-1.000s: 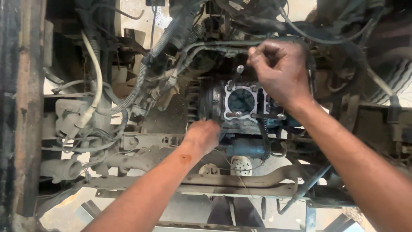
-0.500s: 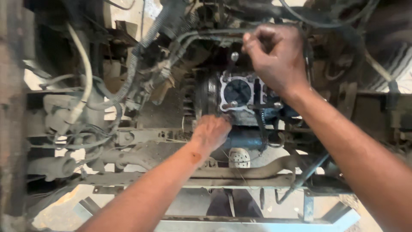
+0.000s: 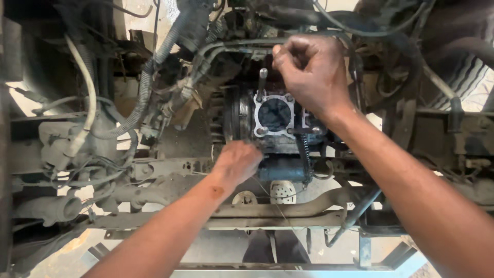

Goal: The person works underneath a vehicle, using a wrench to tighten bolts on an engine component. They manipulate hoses and wires to access the area and continue tightening fasteners on the engine block.

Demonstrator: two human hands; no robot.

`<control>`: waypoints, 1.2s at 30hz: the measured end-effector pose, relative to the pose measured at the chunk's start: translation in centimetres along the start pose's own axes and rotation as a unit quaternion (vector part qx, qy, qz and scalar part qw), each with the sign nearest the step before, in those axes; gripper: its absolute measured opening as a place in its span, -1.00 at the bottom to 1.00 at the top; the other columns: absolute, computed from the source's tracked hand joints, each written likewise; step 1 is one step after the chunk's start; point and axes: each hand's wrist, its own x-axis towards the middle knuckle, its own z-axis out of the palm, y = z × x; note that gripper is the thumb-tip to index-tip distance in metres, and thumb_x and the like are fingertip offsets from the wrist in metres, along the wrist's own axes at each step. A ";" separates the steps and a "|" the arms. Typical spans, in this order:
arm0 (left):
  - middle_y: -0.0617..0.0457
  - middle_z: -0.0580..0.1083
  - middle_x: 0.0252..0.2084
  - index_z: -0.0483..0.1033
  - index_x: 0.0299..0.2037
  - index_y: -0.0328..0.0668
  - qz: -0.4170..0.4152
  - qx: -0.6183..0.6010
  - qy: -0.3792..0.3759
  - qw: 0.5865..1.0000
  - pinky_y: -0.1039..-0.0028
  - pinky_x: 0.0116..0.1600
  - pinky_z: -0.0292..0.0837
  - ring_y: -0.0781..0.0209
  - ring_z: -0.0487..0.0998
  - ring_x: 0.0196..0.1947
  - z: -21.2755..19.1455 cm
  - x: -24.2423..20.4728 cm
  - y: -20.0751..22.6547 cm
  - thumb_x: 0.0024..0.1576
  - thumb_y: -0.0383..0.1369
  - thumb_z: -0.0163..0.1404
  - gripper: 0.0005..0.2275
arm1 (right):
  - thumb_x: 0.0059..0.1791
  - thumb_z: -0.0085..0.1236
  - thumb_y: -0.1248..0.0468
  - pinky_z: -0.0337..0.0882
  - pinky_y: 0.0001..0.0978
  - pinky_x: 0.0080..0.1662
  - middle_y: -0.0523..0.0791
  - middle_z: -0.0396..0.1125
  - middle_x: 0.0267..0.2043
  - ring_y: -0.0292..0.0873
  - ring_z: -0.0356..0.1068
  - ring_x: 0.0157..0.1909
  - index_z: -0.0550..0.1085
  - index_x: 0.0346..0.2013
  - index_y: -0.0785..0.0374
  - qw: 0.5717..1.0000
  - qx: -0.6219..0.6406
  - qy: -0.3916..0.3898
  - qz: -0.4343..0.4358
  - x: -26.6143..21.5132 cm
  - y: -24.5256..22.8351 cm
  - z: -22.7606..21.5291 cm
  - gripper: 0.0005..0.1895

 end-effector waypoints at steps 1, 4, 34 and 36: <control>-0.04 0.60 -0.37 0.65 -0.36 -0.13 0.011 -0.015 0.027 0.999 0.21 -0.28 0.58 -0.03 0.68 -0.33 0.1 0.1 -0.6 0.03 -0.44 0.07 -0.92 | 0.13 0.16 0.28 0.05 -0.55 -0.48 -0.33 0.26 -0.59 -0.52 0.13 -0.54 0.54 -0.45 0.28 1.000 -0.004 0.000 -0.002 0.1 0.1 -0.1 -0.73; -0.05 0.60 -0.36 0.64 -0.30 -0.14 0.034 -0.042 0.071 0.996 0.22 -0.33 0.58 -0.02 0.68 -0.38 0.4 0.3 -0.9 0.04 -0.44 0.07 -0.90 | 0.14 0.15 0.28 0.03 -0.54 -0.48 -0.33 0.26 -0.60 -0.52 0.12 -0.55 0.54 -0.45 0.27 1.000 -0.009 -0.003 0.002 -0.4 0.1 -0.1 -0.73; -0.06 0.59 -0.43 0.59 -0.33 -0.18 0.015 -0.022 0.048 0.999 0.24 -0.42 0.58 0.00 0.68 -0.46 -0.1 1.1 -0.5 -0.04 -0.43 0.09 -0.90 | 0.14 0.16 0.31 0.06 -0.56 -0.48 -0.32 0.31 -0.56 -0.51 0.16 -0.54 0.56 -0.43 0.25 1.000 0.006 -0.002 -0.020 -0.2 0.4 -0.1 -0.75; -0.03 0.60 -0.43 0.62 -0.38 -0.11 0.041 -0.036 0.068 0.996 0.18 -0.39 0.56 -0.07 0.67 -0.43 -0.3 2.0 0.3 -0.11 -0.42 0.09 -0.88 | 0.15 0.15 0.31 0.10 -0.55 -0.46 -0.30 0.33 -0.54 -0.49 0.19 -0.52 0.56 -0.41 0.25 1.000 0.007 -0.007 -0.021 -0.1 0.2 0.0 -0.76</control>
